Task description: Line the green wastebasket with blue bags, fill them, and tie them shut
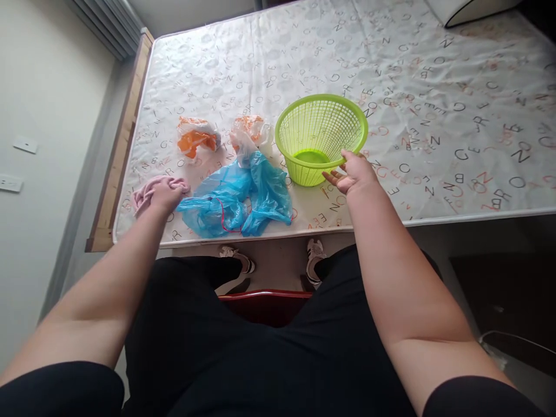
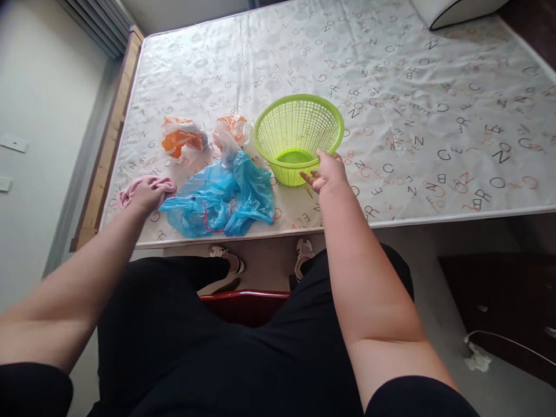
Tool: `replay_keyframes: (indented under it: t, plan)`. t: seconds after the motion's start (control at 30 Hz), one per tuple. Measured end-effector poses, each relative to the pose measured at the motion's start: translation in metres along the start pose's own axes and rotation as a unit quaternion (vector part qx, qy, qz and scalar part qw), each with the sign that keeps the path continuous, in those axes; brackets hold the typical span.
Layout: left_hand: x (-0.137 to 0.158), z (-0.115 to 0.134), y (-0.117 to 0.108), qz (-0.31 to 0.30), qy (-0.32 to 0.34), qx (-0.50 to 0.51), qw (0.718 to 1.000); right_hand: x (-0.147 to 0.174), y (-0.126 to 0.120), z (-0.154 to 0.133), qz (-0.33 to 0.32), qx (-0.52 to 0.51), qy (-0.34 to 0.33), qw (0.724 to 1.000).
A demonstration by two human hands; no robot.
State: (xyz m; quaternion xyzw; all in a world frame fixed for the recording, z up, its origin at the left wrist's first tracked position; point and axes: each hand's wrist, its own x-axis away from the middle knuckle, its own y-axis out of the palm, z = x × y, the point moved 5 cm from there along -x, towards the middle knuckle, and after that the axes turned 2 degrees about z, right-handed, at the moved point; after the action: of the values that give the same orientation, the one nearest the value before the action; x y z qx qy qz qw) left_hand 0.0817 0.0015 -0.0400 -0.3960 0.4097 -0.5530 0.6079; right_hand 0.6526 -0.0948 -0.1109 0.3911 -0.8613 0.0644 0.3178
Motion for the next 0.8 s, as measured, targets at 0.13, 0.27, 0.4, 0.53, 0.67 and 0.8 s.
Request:
replay_keyframes:
  t: [0.13, 0.27, 0.4, 0.53, 0.67, 0.8]
  plan:
    - [0.060, 0.052, 0.044, -0.045, 0.079, 0.072, 0.993, 0.032, 0.004, -0.010, 0.085, 0.188, -0.225, 0.952]
    - [0.130, 0.101, 0.089, -0.195, 0.256, 0.110, 0.940, 0.122, 0.039, -0.009, 0.130, 0.319, -0.506, 0.791]
    - [0.134, 0.081, 0.125, -0.330, 0.157, -0.019, 0.931, 0.160, 0.094, 0.051, -0.182, 0.517, -0.452, 0.704]
    - [0.101, 0.045, 0.123, -0.351, 0.024, -0.180, 0.918, 0.136, 0.100, 0.108, -0.241, 0.709, -0.291, 0.595]
    - [0.082, 0.065, 0.100, -0.260, 0.038, -0.122, 0.957, 0.119, 0.109, 0.102, -0.206, 0.685, -0.300, 0.631]
    - [0.099, 0.124, 0.090, -0.240, 0.107, 0.194, 0.945, 0.127, 0.120, 0.067, -0.163, 0.528, -0.326, 0.767]
